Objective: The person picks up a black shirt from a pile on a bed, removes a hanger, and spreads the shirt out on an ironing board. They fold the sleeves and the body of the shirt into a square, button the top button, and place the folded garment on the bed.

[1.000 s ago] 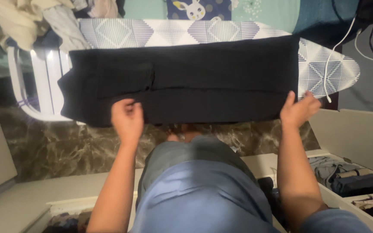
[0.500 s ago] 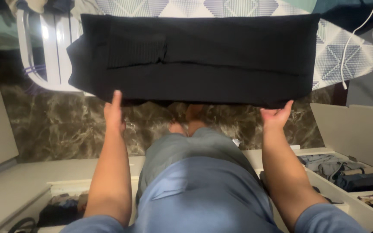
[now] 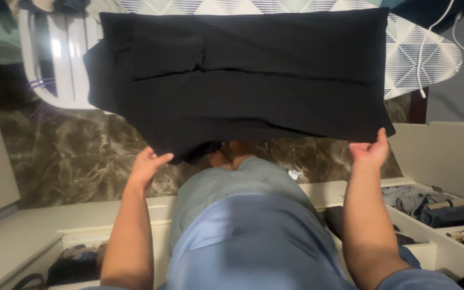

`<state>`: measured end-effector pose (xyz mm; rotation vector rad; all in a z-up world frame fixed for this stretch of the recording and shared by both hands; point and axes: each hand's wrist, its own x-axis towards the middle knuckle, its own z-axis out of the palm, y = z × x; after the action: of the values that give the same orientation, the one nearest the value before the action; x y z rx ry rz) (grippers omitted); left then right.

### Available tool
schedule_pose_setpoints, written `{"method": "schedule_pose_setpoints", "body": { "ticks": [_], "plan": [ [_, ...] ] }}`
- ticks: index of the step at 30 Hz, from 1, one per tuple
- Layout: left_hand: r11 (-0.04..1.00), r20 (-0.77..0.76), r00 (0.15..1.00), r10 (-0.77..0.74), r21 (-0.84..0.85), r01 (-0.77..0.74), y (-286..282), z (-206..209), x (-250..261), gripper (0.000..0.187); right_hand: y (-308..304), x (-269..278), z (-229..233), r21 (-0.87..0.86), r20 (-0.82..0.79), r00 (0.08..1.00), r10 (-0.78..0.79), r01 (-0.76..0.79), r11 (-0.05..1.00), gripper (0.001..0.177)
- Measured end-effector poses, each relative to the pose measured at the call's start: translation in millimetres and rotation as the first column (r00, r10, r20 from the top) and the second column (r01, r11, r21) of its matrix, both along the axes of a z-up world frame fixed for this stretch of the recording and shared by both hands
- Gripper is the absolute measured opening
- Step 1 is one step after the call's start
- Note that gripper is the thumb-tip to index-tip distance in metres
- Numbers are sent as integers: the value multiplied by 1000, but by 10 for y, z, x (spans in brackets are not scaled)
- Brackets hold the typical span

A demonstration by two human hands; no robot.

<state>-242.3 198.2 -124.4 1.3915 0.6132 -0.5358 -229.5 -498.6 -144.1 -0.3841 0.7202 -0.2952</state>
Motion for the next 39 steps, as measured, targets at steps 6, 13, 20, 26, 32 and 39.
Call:
{"method": "schedule_pose_setpoints", "body": {
  "ticks": [6,13,20,26,32,39],
  "plan": [
    [971,-36,978,-205,121,207,37,333,-92,37,-73,88,357,-52,-186,982,27,-38,998,41],
    [997,233,972,-2,80,-17,156,996,203,32,-591,511,675,-137,-149,988,42,-63,989,24],
    [882,383,896,227,309,-355,-34,1368,1254,33,-735,1340,841,-67,-104,993,-64,57,996,13],
    [764,453,833,319,397,-508,-83,1044,2459,44,-574,2302,711,28,-264,957,-120,132,991,22],
    [718,433,882,188,552,-424,-106,327,2896,41,256,2726,823,-282,-588,808,32,-242,928,34],
    [459,491,839,-235,817,-350,-641,1053,2262,64,400,2283,778,-790,-605,795,-46,-606,-86,43]
  ]
}}
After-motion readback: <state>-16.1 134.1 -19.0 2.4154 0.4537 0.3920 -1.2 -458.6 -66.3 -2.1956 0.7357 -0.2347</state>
